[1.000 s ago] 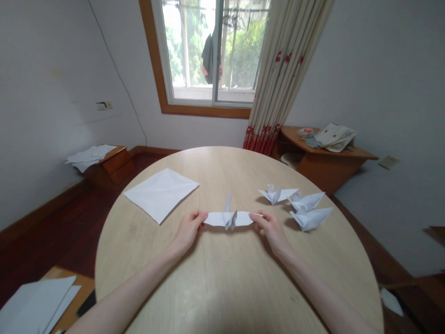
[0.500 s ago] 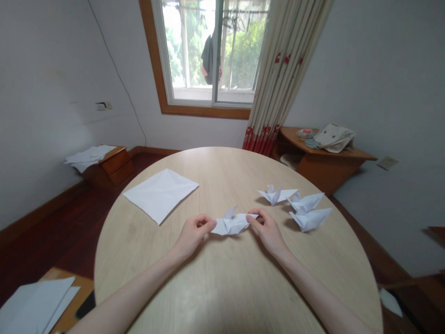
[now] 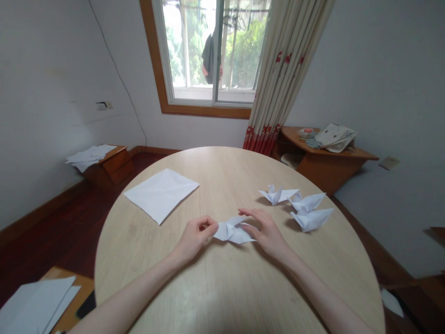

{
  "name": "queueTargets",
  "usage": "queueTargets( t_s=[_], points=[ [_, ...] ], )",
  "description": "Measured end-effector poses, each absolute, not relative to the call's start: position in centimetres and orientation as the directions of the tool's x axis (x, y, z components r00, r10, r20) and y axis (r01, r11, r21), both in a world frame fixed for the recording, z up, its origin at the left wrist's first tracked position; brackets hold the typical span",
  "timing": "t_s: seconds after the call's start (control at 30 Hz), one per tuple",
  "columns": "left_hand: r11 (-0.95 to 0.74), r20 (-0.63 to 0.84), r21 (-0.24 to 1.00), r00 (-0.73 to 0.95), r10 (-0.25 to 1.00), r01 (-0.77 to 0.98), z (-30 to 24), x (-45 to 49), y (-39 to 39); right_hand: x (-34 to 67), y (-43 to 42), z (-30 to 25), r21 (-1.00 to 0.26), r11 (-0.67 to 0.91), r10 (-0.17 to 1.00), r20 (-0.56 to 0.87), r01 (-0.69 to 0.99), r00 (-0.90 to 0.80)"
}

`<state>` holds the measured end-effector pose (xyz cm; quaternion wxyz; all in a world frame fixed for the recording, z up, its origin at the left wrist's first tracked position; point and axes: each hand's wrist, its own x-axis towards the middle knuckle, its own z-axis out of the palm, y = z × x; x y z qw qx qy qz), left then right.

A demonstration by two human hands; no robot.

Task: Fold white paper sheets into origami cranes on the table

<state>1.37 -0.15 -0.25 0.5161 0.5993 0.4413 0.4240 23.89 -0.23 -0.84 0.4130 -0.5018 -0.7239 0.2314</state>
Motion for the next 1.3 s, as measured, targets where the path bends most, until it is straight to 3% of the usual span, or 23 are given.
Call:
queueTargets(
  t_s=[0.27,0.57,0.83,1.1,1.3],
  points=[
    [-0.114,0.092,0.985,0.162,0.982,0.132,-0.5,1.4,0.2,23.3,-1.0,-0.1,-0.871,0.303,0.949,0.239,0.386,-0.203],
    [-0.152,0.131,0.976,0.136,0.982,0.154,-1.3,1.3,0.4,23.3,-1.3,0.7,-0.848,0.311,0.95,0.282,0.429,-0.13],
    [-0.248,0.226,0.923,0.107,0.968,0.294,-1.4,1.0,0.3,23.4,-1.7,0.9,-0.819,0.323,0.946,0.288,0.474,-0.147],
    [-0.291,0.254,0.899,0.15,0.956,0.328,-1.5,0.9,0.4,23.7,-1.9,1.8,-0.742,0.444,0.895,0.343,0.502,-0.284],
    [-0.428,0.379,0.837,0.201,0.903,0.34,-1.2,0.8,0.2,23.9,-2.2,2.0,-0.704,0.512,0.854,0.36,0.492,-0.375]
  ],
)
